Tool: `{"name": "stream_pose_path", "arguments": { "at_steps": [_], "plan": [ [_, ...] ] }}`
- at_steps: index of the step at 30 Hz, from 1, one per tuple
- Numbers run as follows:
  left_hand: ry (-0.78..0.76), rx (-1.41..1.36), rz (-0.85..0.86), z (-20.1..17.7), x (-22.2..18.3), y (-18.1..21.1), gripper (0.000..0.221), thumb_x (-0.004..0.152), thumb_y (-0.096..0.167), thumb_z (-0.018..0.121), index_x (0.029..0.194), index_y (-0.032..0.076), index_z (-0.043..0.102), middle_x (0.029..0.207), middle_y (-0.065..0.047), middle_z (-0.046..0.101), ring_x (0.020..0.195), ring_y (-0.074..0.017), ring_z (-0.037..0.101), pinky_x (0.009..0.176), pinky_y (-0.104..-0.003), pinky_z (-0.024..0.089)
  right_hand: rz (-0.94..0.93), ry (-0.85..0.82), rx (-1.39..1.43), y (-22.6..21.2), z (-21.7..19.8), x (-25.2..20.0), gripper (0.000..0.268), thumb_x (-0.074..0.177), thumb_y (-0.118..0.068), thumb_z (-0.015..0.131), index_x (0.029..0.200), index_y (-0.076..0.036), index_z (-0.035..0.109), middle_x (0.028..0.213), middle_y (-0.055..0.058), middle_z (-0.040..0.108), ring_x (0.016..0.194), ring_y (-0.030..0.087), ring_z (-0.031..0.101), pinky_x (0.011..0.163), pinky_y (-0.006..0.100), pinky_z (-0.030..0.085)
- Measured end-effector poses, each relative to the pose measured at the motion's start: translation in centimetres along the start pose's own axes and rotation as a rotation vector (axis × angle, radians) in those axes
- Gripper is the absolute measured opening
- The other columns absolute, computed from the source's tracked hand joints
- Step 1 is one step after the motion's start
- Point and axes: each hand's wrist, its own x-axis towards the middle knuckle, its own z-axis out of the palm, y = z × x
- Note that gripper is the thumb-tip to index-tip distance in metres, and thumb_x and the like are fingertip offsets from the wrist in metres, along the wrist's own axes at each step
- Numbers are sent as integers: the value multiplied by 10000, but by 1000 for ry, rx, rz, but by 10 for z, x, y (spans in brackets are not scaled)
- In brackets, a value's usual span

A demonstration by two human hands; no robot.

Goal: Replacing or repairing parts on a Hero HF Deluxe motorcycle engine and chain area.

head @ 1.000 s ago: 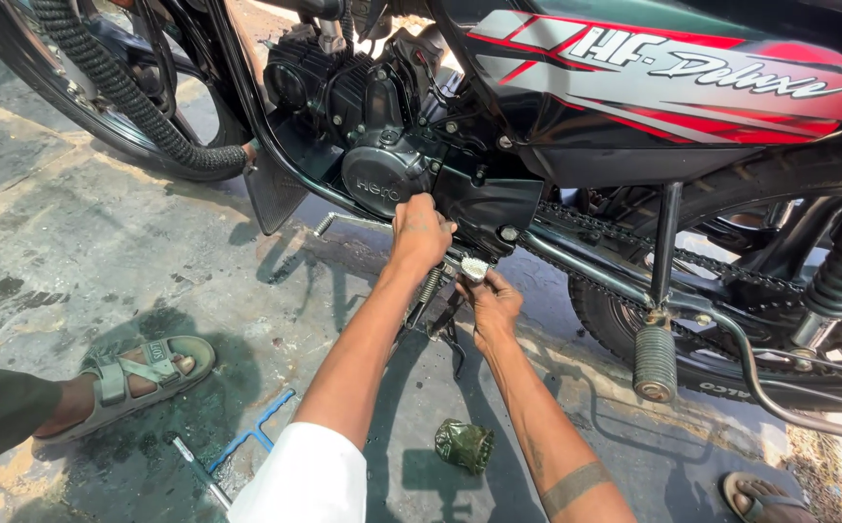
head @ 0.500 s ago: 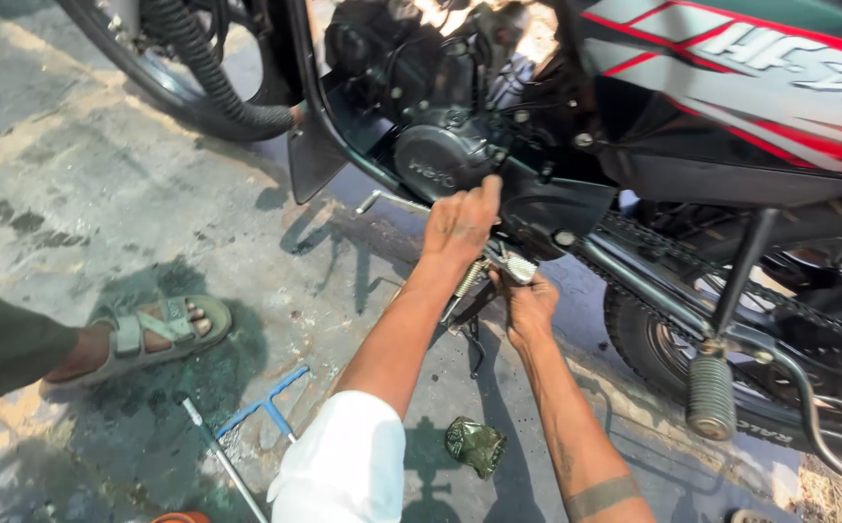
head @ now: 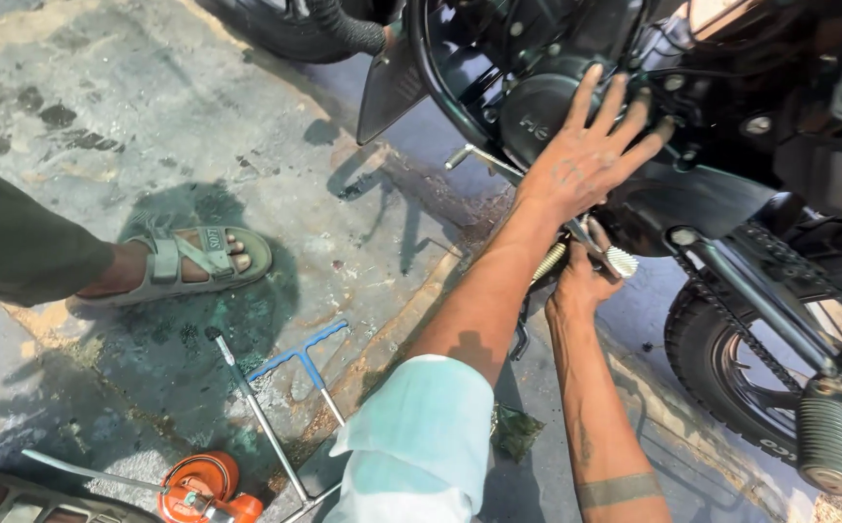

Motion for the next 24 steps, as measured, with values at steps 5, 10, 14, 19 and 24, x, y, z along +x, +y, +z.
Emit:
{"name": "stream_pose_path", "arguments": {
  "at_steps": [5,10,14,19,24],
  "plan": [
    [31,77,17,26,3,1,1006,706,468,868,1557,274,367,1539,-124,433,1493,-454,306,1225,-755,86,18,83,231,-10,29,-11,389,824,121,577,1199,49,655,1121,156,721,944,201,725,852,325,621],
    [-20,119,17,22,2,1,1084,673,585,844,1572,285,317,1552,-139,386,1499,-443,278,1201,-781,95,-92,147,180,3,38,-8,311,913,86,650,1223,75,670,1161,165,700,983,188,673,874,314,571],
    [-28,148,8,23,2,2,1130,654,626,840,1581,287,291,1549,-147,376,1499,-438,274,1192,-787,109,-79,202,161,-7,50,-12,304,902,51,665,1205,75,660,1171,157,712,1005,183,689,900,313,582],
    [-5,121,9,24,-1,1,1084,689,626,839,1571,272,317,1542,-169,388,1503,-425,289,1207,-781,114,-107,261,76,-12,52,-17,290,907,-8,713,1183,75,682,1145,138,726,993,172,681,877,299,571],
    [22,127,-7,24,0,-2,1063,679,633,835,1554,291,338,1536,-174,393,1505,-401,300,1220,-763,120,-54,303,-26,-33,65,-25,288,920,-80,743,1167,66,714,1058,151,746,870,184,652,765,312,556]
  ]
}}
